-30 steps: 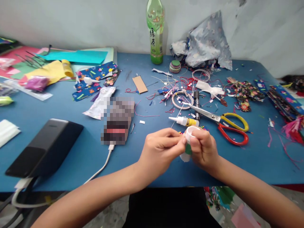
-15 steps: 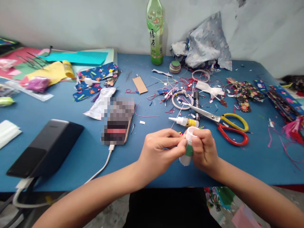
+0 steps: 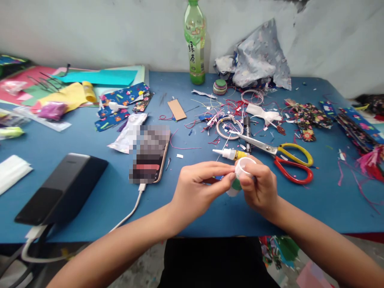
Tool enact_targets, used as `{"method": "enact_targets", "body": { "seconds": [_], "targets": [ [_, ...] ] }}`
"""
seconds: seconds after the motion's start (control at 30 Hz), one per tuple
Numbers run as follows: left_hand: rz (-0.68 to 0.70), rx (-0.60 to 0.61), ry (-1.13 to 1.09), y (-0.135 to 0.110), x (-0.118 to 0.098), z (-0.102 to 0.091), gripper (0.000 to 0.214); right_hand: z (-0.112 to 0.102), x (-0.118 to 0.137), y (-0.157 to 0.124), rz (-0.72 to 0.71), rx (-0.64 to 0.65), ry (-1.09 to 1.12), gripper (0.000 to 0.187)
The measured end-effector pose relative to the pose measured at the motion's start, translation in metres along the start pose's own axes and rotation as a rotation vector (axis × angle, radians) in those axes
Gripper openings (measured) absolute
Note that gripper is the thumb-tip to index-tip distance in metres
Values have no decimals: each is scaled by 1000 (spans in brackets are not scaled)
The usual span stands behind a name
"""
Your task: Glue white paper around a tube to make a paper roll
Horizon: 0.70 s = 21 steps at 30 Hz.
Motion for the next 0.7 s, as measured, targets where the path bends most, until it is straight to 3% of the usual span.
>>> {"method": "enact_targets", "body": {
  "seconds": [0.17,0.43,0.7],
  "targets": [
    [-74,26,-70,2,7,3,12,3,-9,-1,144,3,71,11],
    [-170,45,-122,4,19,4,10,8,-15,-4,255,20,131,13],
    [-156,-1,-154,1,19,2,7,9,-13,-6,253,18,179,13]
  ]
}}
Point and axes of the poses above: each hand's wrist, its own y-axis towards the middle knuckle, its own z-axis out of the palm, x = y × z, the point moved 9 cm from there along y, towards the middle knuckle, and after that the axes turned 7 degrees about -y, right-handed, at the moved point
